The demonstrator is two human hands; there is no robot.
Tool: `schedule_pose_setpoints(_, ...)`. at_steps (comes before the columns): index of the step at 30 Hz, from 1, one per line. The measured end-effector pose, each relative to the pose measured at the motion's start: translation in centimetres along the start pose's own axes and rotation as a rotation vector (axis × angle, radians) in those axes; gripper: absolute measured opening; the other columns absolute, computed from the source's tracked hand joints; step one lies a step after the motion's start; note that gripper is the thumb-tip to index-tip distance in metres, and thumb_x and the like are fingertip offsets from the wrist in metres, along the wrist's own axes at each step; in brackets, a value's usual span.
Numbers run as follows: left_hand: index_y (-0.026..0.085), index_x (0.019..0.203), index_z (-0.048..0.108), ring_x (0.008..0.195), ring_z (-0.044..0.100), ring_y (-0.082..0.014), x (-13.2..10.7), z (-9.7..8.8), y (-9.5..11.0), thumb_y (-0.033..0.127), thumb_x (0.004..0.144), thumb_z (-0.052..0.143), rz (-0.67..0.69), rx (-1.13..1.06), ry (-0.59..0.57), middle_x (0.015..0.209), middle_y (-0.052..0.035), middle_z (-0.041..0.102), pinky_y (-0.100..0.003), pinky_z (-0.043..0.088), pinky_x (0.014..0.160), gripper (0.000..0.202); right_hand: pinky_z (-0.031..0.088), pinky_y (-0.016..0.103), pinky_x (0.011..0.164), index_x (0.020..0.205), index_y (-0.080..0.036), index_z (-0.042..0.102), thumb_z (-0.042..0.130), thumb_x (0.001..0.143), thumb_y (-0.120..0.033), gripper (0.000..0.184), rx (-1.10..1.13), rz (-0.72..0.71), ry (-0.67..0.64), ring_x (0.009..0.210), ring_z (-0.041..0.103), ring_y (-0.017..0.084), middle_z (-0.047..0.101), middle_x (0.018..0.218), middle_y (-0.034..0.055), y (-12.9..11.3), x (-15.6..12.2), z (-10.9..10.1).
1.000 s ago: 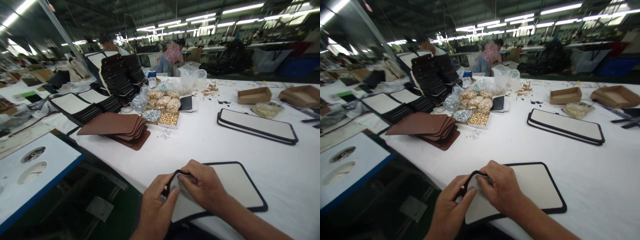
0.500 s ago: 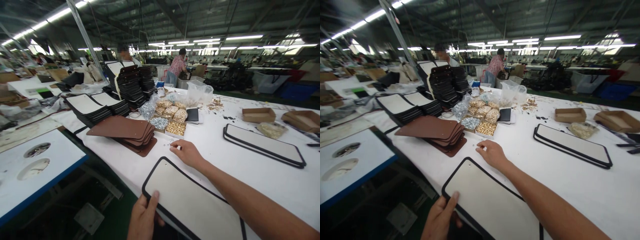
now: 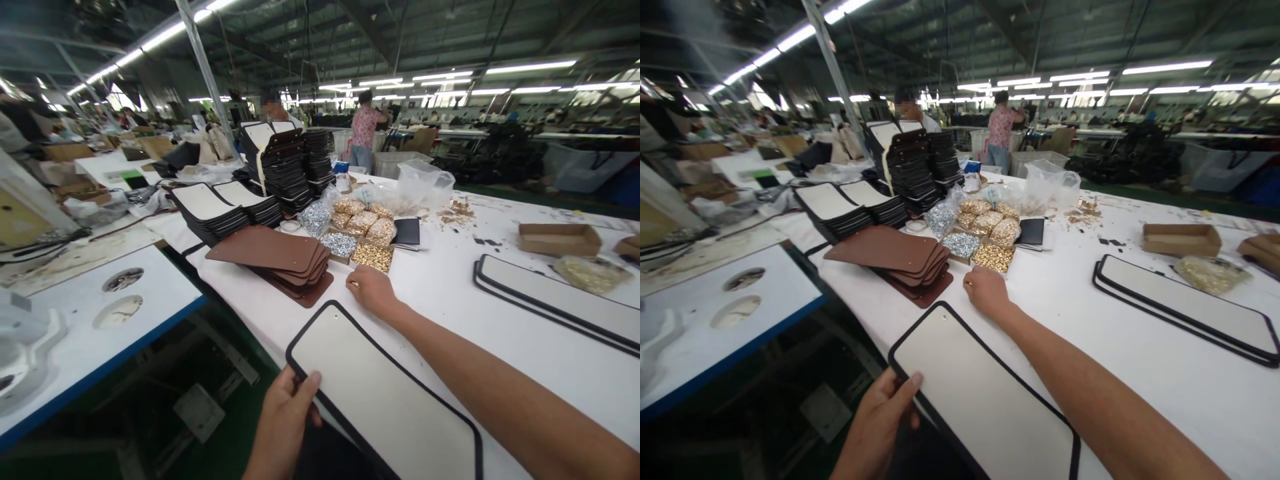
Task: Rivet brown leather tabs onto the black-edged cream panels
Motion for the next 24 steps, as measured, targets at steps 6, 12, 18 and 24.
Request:
schedule_pose_setpoints(6,0.018,0.107,0.074,0.052,0.055,-0.0139,-0.5,-0.8,5.5,0.044,0.094,0.063,0.305,0.350,0.076,0.066,0.0016,0.064,-0.024,0.047,0.052,0.032,0.057,0.028,0.070,0.104,-0.021,0.069,0.052,0.103,-0.035,0.023,0.237,-0.060,0.288,0.080,0.067,0.013,0.068,0.126,0.0073,-5.4,-6.5,-8.2)
schedule_pose_setpoints(12,0.021,0.131,0.065,0.108,0.067,-0.0193,-3.0,2.0,9.4,0.011,0.098,0.052,1.100,0.728,-0.127,0.117,-0.0084,0.069,-0.029,0.054,0.093,0.037,0.058,0.033,0.092,0.100,-0.022,0.072,0.066,0.094,-0.014,0.012,0.552,-0.458,0.406,0.107,0.071,0.019,0.076,0.112,0.0071,-10.5,-15.0,-13.1)
schedule_pose_setpoints(18,0.020,0.113,0.069,0.107,0.071,-0.0153,-6.6,4.1,8.7,-0.001,0.089,0.063,1.320,0.653,-0.053,0.115,-0.0055,0.074,-0.026,0.056,0.097,0.032,0.060,0.026,0.086,0.102,-0.021,0.070,0.068,0.090,-0.006,0.020,0.483,-0.437,0.495,0.099,0.073,0.017,0.075,0.109,0.0078,-9.1,-23.3,-13.6)
schedule_pose_setpoints(24,0.019,0.109,0.066,0.111,0.072,-0.0188,-7.6,5.1,8.0,-0.004,0.083,0.069,1.360,0.530,-0.224,0.115,-0.0069,0.075,-0.032,0.060,0.097,0.035,0.061,0.024,0.087,0.103,-0.021,0.069,0.065,0.090,-0.005,0.021,0.343,-0.342,0.519,0.099,0.074,0.016,0.076,0.110,0.0095,-8.7,-28.0,-13.4)
Point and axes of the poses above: each hand's wrist, its own x-axis towards the middle knuckle, its own z-axis out of the palm, y = z × x, the point moved 2 cm from there along x, towards the middle knuckle
